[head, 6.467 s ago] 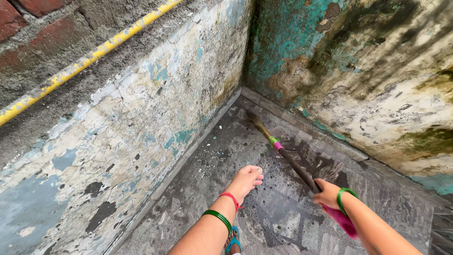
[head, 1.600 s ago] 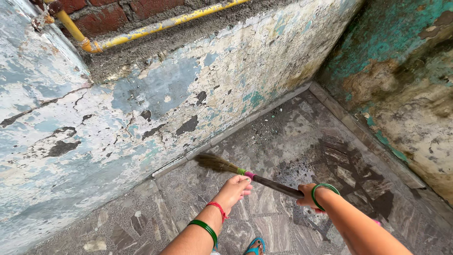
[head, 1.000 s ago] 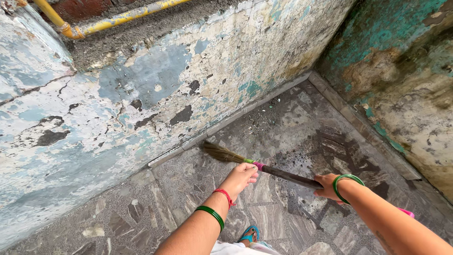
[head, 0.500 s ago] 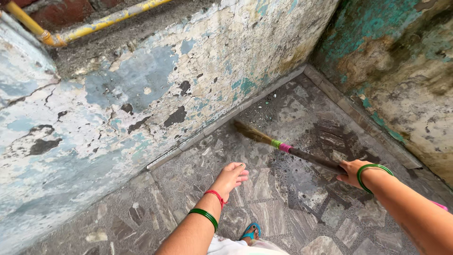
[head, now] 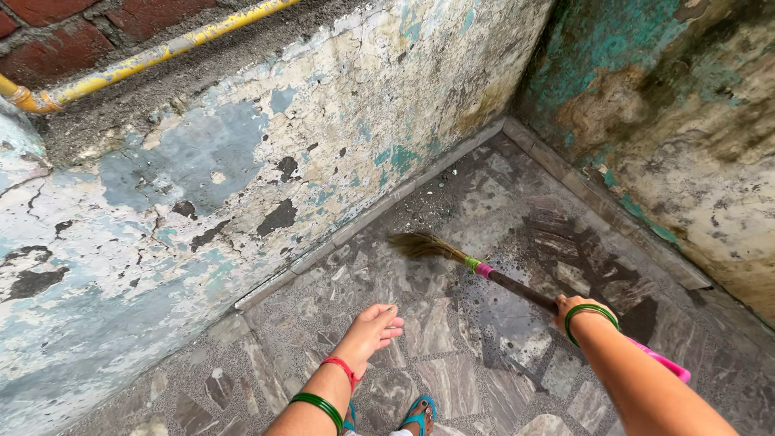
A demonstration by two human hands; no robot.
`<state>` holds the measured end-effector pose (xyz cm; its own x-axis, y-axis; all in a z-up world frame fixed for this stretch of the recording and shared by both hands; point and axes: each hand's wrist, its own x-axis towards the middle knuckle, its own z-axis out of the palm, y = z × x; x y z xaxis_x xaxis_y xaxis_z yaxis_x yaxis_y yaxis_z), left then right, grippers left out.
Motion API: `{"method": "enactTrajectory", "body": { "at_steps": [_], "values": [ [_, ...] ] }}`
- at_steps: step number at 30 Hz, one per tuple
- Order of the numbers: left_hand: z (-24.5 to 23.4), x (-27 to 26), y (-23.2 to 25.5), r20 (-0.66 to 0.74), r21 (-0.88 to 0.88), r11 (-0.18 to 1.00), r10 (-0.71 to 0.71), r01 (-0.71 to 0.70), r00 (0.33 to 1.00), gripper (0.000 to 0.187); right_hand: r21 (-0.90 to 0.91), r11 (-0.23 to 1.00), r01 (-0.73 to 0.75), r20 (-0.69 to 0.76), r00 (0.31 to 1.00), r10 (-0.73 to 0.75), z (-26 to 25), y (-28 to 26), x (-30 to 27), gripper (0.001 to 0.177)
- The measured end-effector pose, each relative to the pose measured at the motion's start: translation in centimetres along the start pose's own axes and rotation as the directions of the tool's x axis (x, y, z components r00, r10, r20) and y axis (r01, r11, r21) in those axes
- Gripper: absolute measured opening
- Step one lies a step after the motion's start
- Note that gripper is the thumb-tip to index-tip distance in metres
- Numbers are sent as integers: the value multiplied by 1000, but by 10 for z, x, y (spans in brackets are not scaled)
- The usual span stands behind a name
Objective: The person sweeps the floor of a balcony using a small broom, moving dust and debris along the base of the walls and into the corners.
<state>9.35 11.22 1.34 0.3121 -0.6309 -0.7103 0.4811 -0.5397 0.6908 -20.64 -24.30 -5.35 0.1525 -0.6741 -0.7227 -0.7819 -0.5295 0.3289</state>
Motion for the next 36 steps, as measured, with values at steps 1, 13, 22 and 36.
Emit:
{"method": "enactTrajectory", "body": {
  "at_steps": [1,13,22,36],
  "values": [
    [-2,0,-1,-1,-2,1000,1,-1,1000,42,-2,1000,0,-2,1000,0,-6,-2,-3,49],
    [31,21,8,34,-6,997,72,-72,997,43,66,987,144,77,986,-149,-33,10,-90,50],
    [17,2,4,25,79,996,51,-52,998,45,-3,988,153,-30,988,-153,7,-45,16,50],
    [34,21,-3,76,91,993,73,-80,994,40,13,944,328,156,932,-326,-39,-58,-160,39]
  ]
}}
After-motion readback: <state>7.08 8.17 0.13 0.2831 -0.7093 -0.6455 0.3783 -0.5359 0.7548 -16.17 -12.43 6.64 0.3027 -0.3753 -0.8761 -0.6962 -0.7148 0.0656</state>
